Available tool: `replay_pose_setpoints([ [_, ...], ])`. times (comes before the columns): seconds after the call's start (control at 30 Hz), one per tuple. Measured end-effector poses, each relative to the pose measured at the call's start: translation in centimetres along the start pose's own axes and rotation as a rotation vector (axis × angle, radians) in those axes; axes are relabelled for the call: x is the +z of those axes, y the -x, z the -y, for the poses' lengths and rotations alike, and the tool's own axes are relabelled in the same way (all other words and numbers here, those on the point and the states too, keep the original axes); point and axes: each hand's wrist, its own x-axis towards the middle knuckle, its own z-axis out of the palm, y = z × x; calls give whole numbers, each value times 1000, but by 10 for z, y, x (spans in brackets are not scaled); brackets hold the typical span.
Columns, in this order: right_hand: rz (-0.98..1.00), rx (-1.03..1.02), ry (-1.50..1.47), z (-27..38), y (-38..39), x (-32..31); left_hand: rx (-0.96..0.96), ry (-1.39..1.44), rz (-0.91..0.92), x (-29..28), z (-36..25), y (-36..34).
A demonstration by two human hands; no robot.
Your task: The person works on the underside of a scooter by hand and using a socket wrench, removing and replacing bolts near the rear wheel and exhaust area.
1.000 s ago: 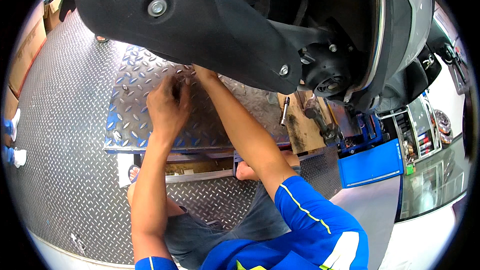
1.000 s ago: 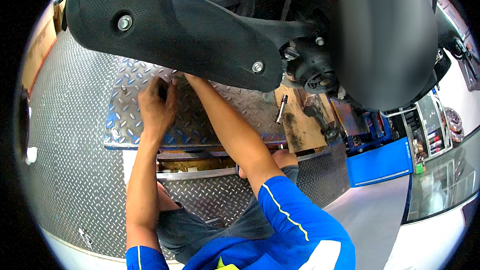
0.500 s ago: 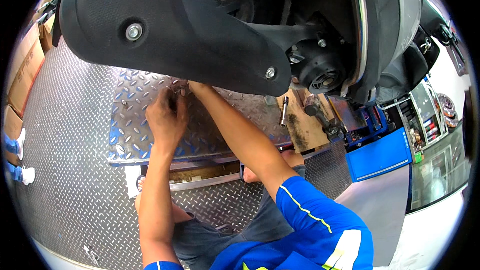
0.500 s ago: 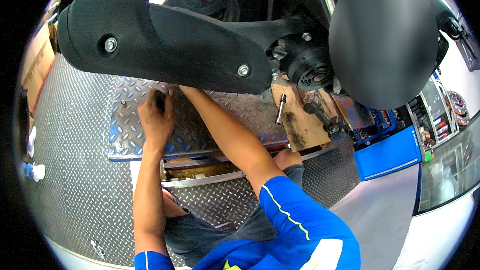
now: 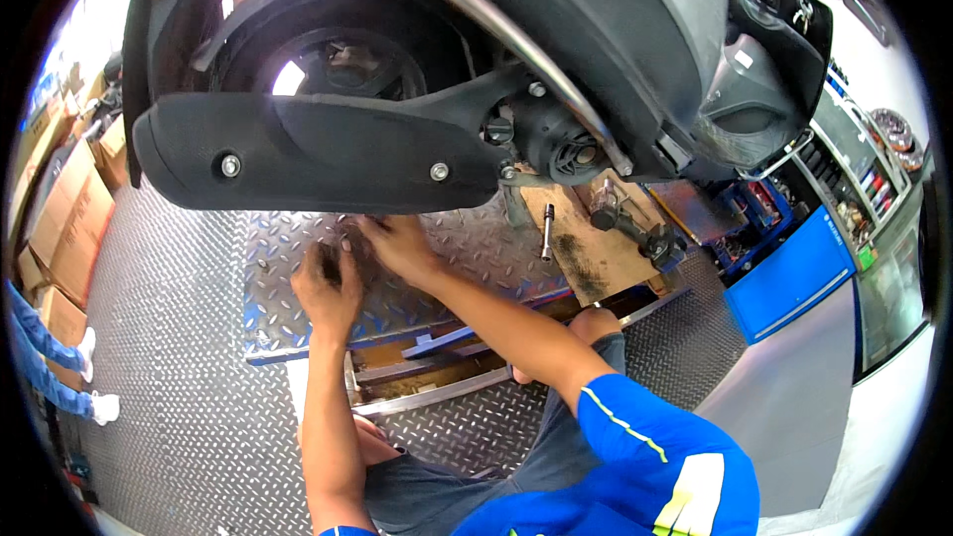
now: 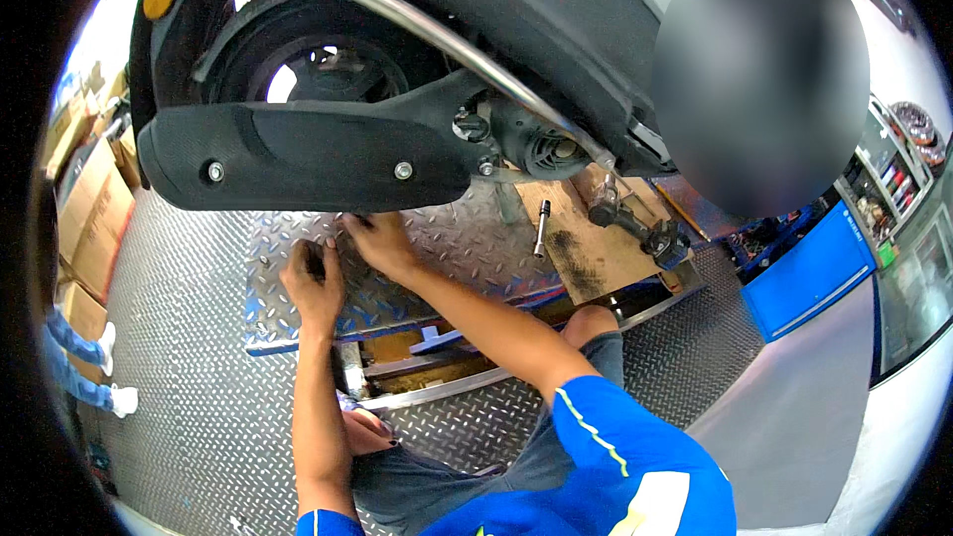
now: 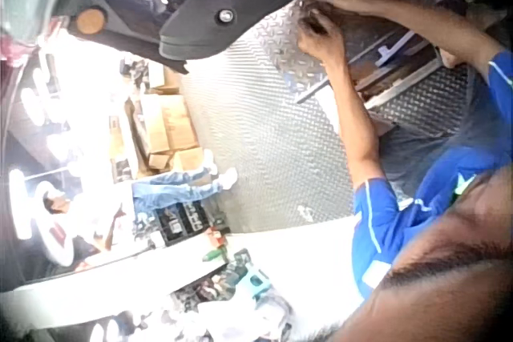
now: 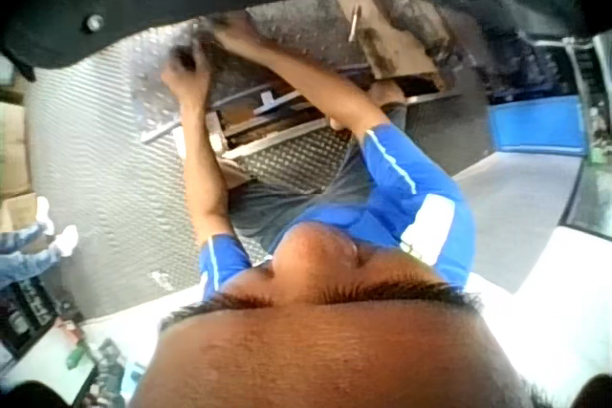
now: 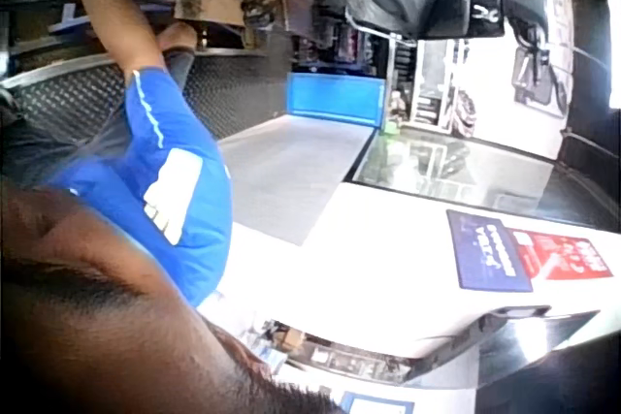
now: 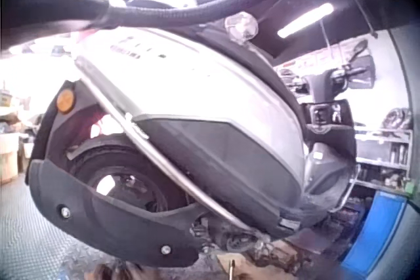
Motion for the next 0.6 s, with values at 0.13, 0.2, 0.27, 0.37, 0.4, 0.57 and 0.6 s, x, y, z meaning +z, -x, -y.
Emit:
replay_pose_setpoints([
  [0.13, 219, 281, 350, 43, 64, -112, 2, 39, 186, -1, -32, 7],
  [0.2, 248, 304, 351, 34, 105, -159, 94, 24, 275, 6, -49, 17],
  [0.27, 372, 384, 113, 62, 132, -192, 98, 74, 397, 2, -71, 27],
  [0.37, 651, 562, 94, 77, 162, -235, -9, -8, 762, -4, -107, 41],
  [0.4, 740, 517, 95, 73, 174, -241, 6, -25, 874, -4, -112, 51],
  [0.57, 1029, 412, 443, 28, 218, -279, -23, -131, 1628, 40, -95, 144],
  [0.6, 1038, 445, 483, 22, 221, -277, 22, -155, 1670, 45, -67, 173],
])
